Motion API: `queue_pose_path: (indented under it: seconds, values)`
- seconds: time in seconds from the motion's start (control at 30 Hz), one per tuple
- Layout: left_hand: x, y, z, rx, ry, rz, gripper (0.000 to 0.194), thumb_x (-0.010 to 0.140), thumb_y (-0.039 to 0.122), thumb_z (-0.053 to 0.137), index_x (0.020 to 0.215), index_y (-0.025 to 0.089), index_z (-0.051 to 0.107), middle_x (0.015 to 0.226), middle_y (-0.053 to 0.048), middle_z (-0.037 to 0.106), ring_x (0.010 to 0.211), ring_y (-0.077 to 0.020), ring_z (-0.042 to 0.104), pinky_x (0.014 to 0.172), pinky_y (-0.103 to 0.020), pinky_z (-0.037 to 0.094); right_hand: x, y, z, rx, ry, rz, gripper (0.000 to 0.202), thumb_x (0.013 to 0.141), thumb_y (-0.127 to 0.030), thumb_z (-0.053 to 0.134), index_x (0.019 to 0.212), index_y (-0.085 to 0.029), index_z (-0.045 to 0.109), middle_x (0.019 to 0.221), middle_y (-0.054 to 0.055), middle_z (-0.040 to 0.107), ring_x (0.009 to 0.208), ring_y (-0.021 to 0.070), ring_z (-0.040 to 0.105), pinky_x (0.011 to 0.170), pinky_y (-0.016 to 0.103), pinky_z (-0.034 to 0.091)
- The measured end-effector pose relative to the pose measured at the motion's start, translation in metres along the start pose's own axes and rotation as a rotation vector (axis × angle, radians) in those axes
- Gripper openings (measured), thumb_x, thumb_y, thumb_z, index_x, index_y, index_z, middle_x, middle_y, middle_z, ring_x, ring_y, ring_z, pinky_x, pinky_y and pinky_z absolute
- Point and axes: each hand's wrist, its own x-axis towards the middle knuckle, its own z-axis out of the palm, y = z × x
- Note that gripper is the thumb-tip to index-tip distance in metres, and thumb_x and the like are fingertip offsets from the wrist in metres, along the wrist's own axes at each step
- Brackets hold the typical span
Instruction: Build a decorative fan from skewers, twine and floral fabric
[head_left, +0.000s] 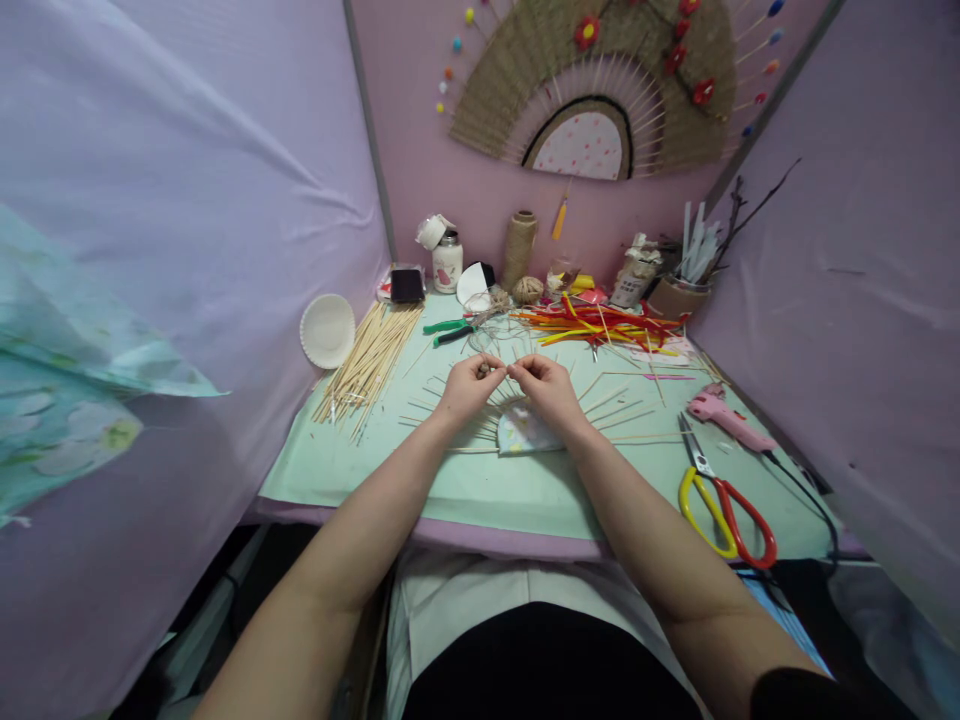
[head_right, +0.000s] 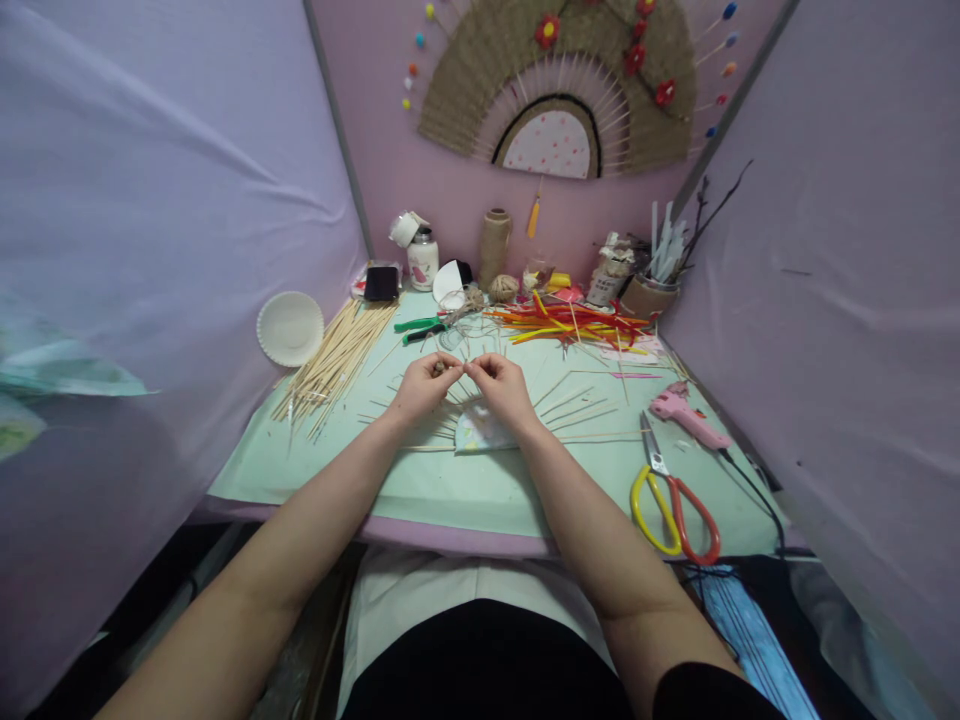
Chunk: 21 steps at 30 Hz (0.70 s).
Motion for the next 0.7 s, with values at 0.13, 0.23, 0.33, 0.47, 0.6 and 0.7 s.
queue_pose_path:
  seconds: [0.13, 0.23, 0.33, 0.47, 0.6, 0.7]
  values:
    - [-0.0004, 0.0044, 0.0005, -0.081, 0.039, -0.073, 0.016, 0.069, 0.032, 0.067, 0.071, 0.017, 0.062, 0.051, 0.006, 0.046, 0.048, -0.0084, 0.041, 0.048, -0.022, 0.029, -0.002, -0.0021, 0.0012, 0.01, -0.013, 0.004, 0.027, 0.074, -0.046, 0.067, 0.068, -0.021, 0.059, 0.058, -0.004, 0.047, 0.057, 0.0124, 0.039, 0.056, 0.027, 0.033]
    - [0.0002, 0.0071, 0.0014, -0.22, 0.05, -0.168, 0.017, 0.069, 0.032, 0.069, 0.072, 0.017, 0.06, 0.049, 0.008, 0.043, 0.041, -0.0068, 0.038, 0.042, -0.021, 0.026, -0.0033, -0.0024, 0.0033, 0.005, -0.024, 0.0, 0.027, 0.075, -0.046, 0.066, 0.068, -0.021, 0.058, 0.058, -0.004, 0.046, 0.057, 0.0125, 0.039, 0.056, 0.027, 0.033]
    - [0.0007, 0.0081, 0.0027, -0.405, 0.035, -0.213, 0.021, 0.068, 0.03, 0.073, 0.072, 0.017, 0.056, 0.049, 0.01, 0.038, 0.039, -0.0035, 0.03, 0.041, -0.019, 0.023, -0.0039, -0.0018, 0.0049, -0.001, -0.018, 0.017, 0.023, 0.074, -0.041, 0.065, 0.067, -0.021, 0.056, 0.057, -0.005, 0.046, 0.057, 0.0122, 0.04, 0.056, 0.027, 0.033]
    - [-0.0001, 0.0074, 0.0028, -0.494, -0.089, -0.209, 0.029, 0.067, 0.033, 0.077, 0.075, 0.017, 0.055, 0.047, 0.012, 0.033, 0.039, -0.0026, 0.027, 0.041, -0.017, 0.023, -0.0034, -0.0003, 0.0046, 0.007, -0.003, 0.082, 0.016, 0.071, -0.034, 0.06, 0.065, -0.022, 0.054, 0.053, -0.005, 0.046, 0.054, 0.0116, 0.039, 0.052, 0.025, 0.031]
    - [-0.0015, 0.0065, 0.0013, -0.502, -0.203, -0.203, 0.034, 0.066, 0.039, 0.08, 0.076, 0.017, 0.056, 0.046, 0.011, 0.033, 0.039, -0.0027, 0.029, 0.041, -0.017, 0.024, -0.0017, 0.002, 0.0037, 0.082, 0.029, 0.187, 0.011, 0.067, -0.031, 0.059, 0.065, -0.021, 0.056, 0.053, -0.005, 0.05, 0.05, 0.0104, 0.039, 0.048, 0.024, 0.029]
    - [-0.0023, 0.007, 0.0005, -0.523, -0.239, -0.214, 0.036, 0.066, 0.04, 0.081, 0.077, 0.017, 0.056, 0.047, 0.011, 0.034, 0.04, -0.0025, 0.028, 0.041, -0.018, 0.024, 0.0002, 0.0027, 0.0035, 0.135, 0.055, 0.234, 0.011, 0.067, -0.032, 0.058, 0.066, -0.021, 0.055, 0.057, -0.004, 0.052, 0.05, 0.0103, 0.042, 0.047, 0.023, 0.03]
